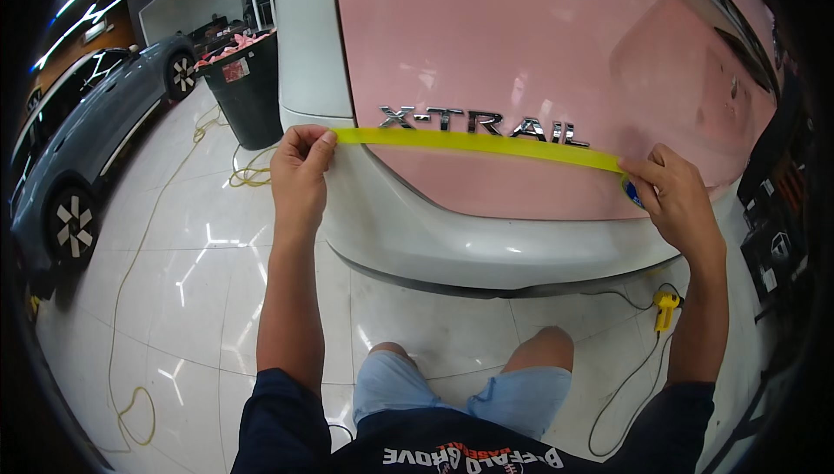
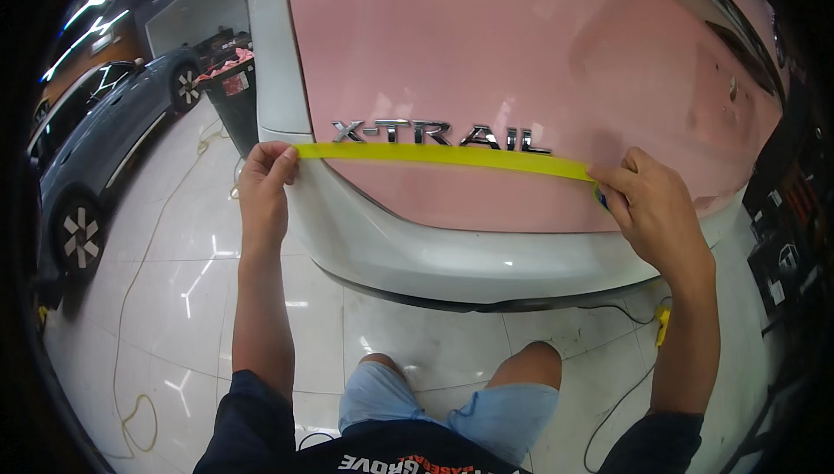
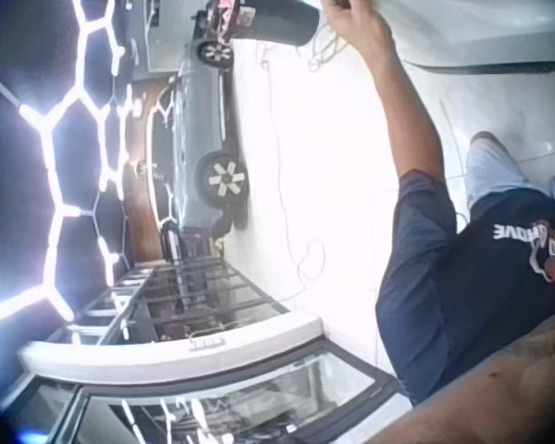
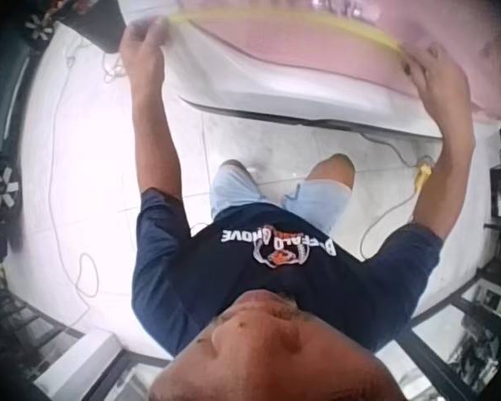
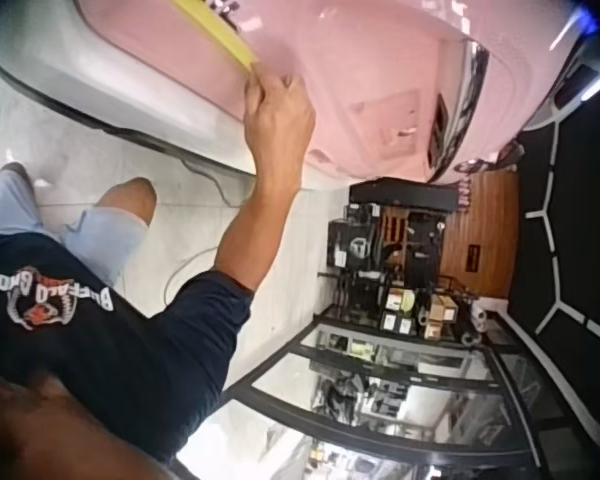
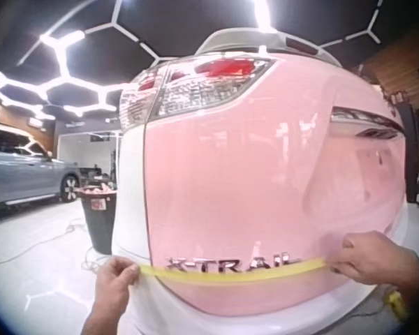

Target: The person applies strips of yellow masking tape to the rear of a pink car, specifically over the 'X-TRAIL' and '4WD' chrome emblems. They measure, cut, and smooth the tape to cover the lettering and surrounding areas.

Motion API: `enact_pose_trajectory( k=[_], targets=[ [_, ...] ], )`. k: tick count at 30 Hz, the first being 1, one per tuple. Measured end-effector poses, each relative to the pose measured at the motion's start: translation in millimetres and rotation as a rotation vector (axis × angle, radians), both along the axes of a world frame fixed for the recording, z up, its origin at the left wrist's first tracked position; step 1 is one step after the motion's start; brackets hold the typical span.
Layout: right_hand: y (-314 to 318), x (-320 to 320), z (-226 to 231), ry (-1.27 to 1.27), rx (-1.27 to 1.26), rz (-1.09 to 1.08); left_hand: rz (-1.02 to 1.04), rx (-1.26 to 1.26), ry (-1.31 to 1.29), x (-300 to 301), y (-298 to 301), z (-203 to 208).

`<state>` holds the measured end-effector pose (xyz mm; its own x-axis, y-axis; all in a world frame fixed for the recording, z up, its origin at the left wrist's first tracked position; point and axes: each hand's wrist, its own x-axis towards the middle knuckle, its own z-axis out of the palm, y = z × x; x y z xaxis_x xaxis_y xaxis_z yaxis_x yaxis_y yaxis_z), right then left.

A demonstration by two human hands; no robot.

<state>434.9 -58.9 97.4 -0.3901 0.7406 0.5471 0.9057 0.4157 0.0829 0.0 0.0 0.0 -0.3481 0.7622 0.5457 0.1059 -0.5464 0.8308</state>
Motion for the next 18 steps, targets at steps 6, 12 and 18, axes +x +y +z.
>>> enact_pose_trajectory(
  k=[6, 12, 18],
  targets=[
    [-2.5, -2.0, -5.9, 0.034, 0.001, 0.039, 0.008, 0.017, 0.033, -0.8, 2.4, -0.8],
    [1.3, 9.1, -4.5, -0.010, 0.070, 0.077, 0.005, 0.072, 0.047, -7.7, 7.6, -5.9],
    [4.4, 5.5, -4.5, -0.051, 0.026, -0.011, -0.017, 0.051, 0.048, -4.9, 4.3, -2.7]
  ],
)
